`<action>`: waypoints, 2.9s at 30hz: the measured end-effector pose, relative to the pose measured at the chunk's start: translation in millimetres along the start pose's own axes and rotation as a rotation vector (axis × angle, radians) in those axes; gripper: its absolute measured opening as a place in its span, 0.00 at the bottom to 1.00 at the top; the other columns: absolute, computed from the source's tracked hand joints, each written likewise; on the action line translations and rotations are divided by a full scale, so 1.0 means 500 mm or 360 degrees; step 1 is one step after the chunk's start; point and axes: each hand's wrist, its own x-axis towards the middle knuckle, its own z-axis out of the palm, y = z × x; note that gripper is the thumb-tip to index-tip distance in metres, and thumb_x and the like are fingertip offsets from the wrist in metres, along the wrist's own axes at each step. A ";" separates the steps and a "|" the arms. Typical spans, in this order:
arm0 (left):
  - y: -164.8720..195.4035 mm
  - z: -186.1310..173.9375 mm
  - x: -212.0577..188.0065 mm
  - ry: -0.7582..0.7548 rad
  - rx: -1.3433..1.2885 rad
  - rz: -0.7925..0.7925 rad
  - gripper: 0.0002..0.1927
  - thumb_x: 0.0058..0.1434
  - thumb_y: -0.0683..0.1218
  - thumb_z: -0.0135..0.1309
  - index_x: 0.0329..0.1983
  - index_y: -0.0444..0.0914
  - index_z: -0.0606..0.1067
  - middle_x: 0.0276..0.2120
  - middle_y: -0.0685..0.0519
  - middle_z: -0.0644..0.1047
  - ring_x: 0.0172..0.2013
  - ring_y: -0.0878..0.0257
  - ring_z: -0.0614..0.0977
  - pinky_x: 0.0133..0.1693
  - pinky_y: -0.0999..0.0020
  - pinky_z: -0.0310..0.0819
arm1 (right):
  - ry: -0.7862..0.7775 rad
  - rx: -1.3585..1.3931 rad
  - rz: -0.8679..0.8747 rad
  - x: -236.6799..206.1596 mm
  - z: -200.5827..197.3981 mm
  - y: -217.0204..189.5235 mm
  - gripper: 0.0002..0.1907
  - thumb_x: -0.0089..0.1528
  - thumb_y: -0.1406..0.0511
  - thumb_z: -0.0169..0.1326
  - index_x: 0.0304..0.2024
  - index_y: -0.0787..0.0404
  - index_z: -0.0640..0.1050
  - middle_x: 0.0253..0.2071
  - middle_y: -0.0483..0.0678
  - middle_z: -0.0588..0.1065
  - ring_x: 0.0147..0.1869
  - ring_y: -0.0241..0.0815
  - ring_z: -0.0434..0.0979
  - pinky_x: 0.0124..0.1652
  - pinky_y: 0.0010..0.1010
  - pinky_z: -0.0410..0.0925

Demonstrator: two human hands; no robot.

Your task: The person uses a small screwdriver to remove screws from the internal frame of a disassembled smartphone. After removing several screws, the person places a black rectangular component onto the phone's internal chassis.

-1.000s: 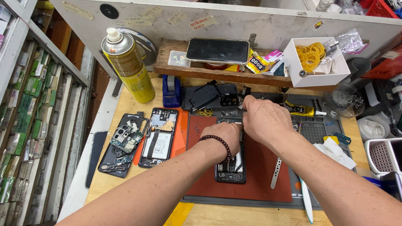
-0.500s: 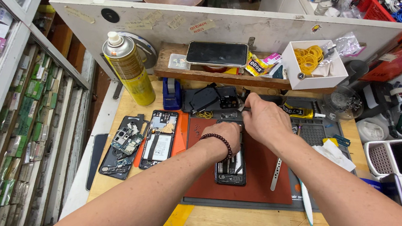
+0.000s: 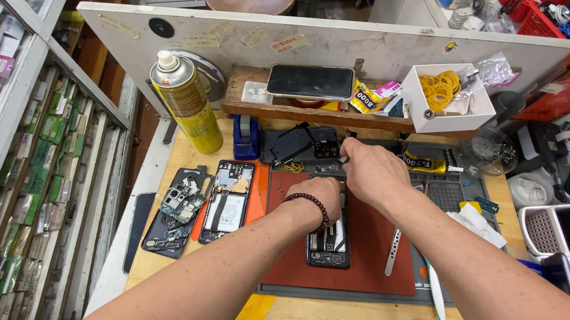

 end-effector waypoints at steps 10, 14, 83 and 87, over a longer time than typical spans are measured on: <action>0.007 -0.001 -0.012 -0.0054 0.0045 -0.0045 0.21 0.60 0.42 0.53 0.57 0.45 0.77 0.52 0.45 0.80 0.54 0.48 0.82 0.53 0.52 0.77 | 0.0120 0.0132 -0.0008 -0.046 0.016 0.018 0.12 0.63 0.63 0.54 0.48 0.55 0.77 0.40 0.57 0.81 0.47 0.62 0.80 0.49 0.52 0.71; 0.005 0.017 -0.009 0.0017 0.0045 -0.0008 0.23 0.59 0.41 0.52 0.59 0.47 0.76 0.53 0.45 0.79 0.53 0.49 0.81 0.52 0.52 0.77 | 0.0580 0.0436 -0.0115 -0.090 0.056 0.077 0.09 0.64 0.64 0.56 0.45 0.58 0.79 0.39 0.55 0.82 0.43 0.58 0.82 0.43 0.47 0.73; -0.064 0.033 -0.096 0.0926 -0.1093 0.0182 0.08 0.53 0.49 0.67 0.31 0.41 0.85 0.25 0.56 0.83 0.22 0.69 0.79 0.27 0.70 0.73 | 0.0277 0.2045 0.0124 -0.147 -0.022 0.025 0.14 0.61 0.73 0.52 0.51 0.70 0.73 0.44 0.57 0.81 0.41 0.43 0.86 0.39 0.29 0.79; -0.061 0.031 -0.097 0.0893 -0.1101 0.0170 0.08 0.53 0.49 0.66 0.31 0.41 0.85 0.24 0.56 0.83 0.22 0.69 0.78 0.26 0.70 0.73 | 0.0263 0.2058 0.0157 -0.147 -0.015 0.031 0.15 0.61 0.74 0.52 0.51 0.69 0.73 0.43 0.57 0.81 0.40 0.43 0.85 0.39 0.29 0.79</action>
